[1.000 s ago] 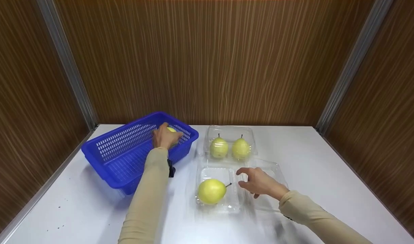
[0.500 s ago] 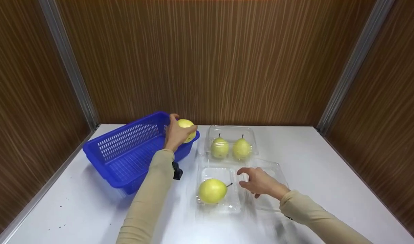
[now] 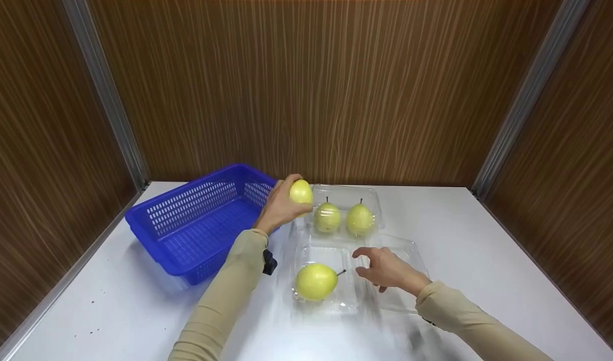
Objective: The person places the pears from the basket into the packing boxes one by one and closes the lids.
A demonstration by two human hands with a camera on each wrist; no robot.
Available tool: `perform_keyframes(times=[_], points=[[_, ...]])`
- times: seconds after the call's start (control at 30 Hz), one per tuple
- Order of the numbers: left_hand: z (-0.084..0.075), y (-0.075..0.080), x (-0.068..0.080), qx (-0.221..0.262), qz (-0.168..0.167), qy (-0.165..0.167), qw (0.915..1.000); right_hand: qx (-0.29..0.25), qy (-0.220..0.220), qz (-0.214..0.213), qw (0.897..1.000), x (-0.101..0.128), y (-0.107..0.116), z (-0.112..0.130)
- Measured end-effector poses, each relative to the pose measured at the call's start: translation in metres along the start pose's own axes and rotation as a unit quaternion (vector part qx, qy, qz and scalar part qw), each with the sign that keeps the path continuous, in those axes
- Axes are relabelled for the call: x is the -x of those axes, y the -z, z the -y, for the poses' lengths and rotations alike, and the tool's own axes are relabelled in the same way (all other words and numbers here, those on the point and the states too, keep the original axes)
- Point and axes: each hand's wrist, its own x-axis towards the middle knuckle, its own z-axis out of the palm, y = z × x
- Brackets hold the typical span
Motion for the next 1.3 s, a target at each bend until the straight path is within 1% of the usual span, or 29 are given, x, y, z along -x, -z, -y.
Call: perform_keyframes(times=[0.1,0.2,0.27,0.33,0.47,0.57,0.7,0.8,0.93,1.1,1.2,1.3], points=[[0.002,-0.006,0.004,0.001,0.024,-0.032,0.9992,0.0,0.001,0.001,1.0,0.0,0.0,0.0],[0.005,-0.012,0.007,-0.019,0.054,-0.058,0.9967,-0.004,-0.001,0.004,1.0,0.001,0.001,0.0],[0.005,-0.016,0.01,-0.034,0.082,-0.072,0.9934,-0.005,-0.001,0.005,1.0,0.001,0.001,-0.001],[0.005,-0.021,0.012,-0.053,0.111,-0.087,0.9885,-0.005,0.0,0.006,1.0,0.001,0.001,-0.002],[0.003,-0.029,0.018,-0.087,0.171,-0.098,0.9765,-0.002,-0.001,0.004,1.0,0.0,0.002,-0.002],[0.002,-0.035,0.021,-0.112,0.204,-0.1,0.9673,0.0,-0.008,0.004,1.0,0.0,0.001,-0.001],[0.002,-0.043,0.024,-0.14,0.234,-0.112,0.9556,0.001,-0.018,0.005,1.0,-0.001,0.001,-0.001],[0.002,-0.048,0.026,-0.156,0.255,-0.109,0.9481,0.001,-0.02,0.005,1.0,0.0,0.001,-0.001],[0.0,-0.055,0.027,-0.177,0.28,-0.094,0.9389,0.002,-0.022,0.006,1.0,0.001,0.001,0.0],[-0.002,-0.061,0.027,-0.19,0.311,-0.084,0.9275,0.007,-0.024,0.004,1.0,0.0,0.001,-0.001],[-0.001,-0.064,0.025,-0.19,0.323,-0.078,0.9241,0.007,-0.022,0.002,1.0,0.0,0.001,-0.001],[0.0,-0.067,0.024,-0.188,0.333,-0.063,0.9221,0.005,-0.022,0.006,1.0,0.0,0.001,-0.001]])
